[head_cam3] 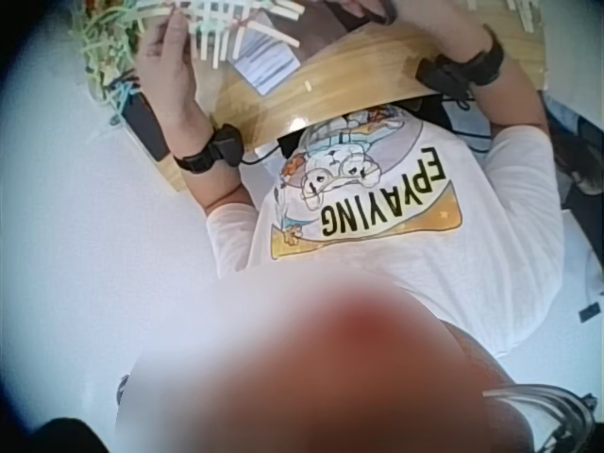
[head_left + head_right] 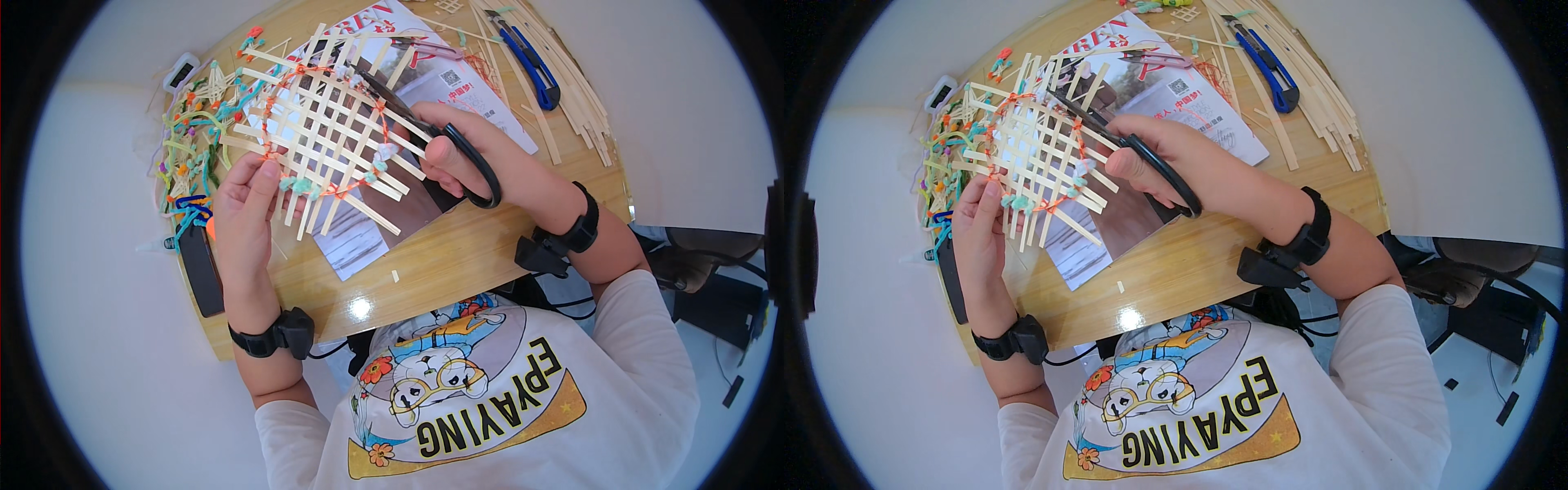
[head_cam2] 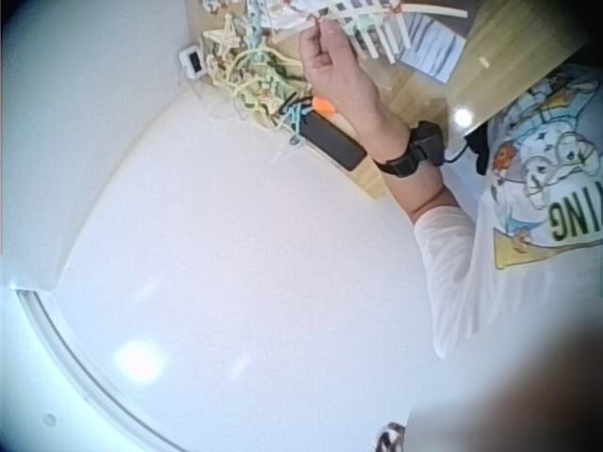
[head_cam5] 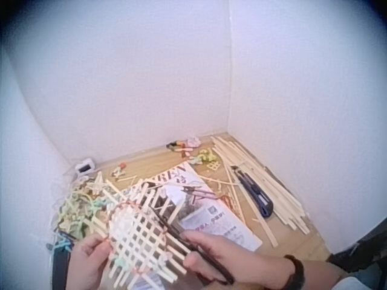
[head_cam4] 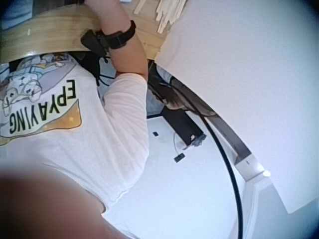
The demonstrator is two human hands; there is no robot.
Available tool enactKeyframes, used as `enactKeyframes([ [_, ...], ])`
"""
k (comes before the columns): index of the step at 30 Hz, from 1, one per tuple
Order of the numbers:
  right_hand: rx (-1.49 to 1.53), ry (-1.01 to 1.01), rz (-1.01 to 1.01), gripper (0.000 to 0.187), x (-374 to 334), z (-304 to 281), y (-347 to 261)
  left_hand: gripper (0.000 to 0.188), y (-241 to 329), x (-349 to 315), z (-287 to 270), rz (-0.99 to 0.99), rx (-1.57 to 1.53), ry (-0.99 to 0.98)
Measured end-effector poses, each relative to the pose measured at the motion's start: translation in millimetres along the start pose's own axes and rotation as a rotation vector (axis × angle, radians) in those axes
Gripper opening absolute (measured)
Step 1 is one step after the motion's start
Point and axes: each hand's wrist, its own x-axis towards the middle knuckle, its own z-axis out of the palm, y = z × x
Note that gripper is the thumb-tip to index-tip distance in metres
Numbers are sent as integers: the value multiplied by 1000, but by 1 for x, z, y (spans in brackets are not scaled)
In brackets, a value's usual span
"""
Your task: Weaving bamboo strips into a circular pattern and trimming the excess with scissors and tweezers.
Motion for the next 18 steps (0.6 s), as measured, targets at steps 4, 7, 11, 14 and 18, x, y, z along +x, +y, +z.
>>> enactKeyframes([
  [4, 51, -10, 26, 54, -1, 0, -1, 19, 0, 0, 1, -4, -15, 10],
  [7, 18, -7, 3, 53, -1, -1, -1, 19, 0, 0, 0, -13, -18, 13],
  [11, -21, -24, -1, 59, -2, -4, 2, 21, 1, -1, -1, 11, -18, -15],
  [14, -104, -20, -23, 67, -1, -6, 5, 22, 2, -1, 1, 15, 1, 29],
  [18, -98, -30, -48, 70, -1, -8, 4, 21, 2, 0, -2, 26, -5, 13],
])
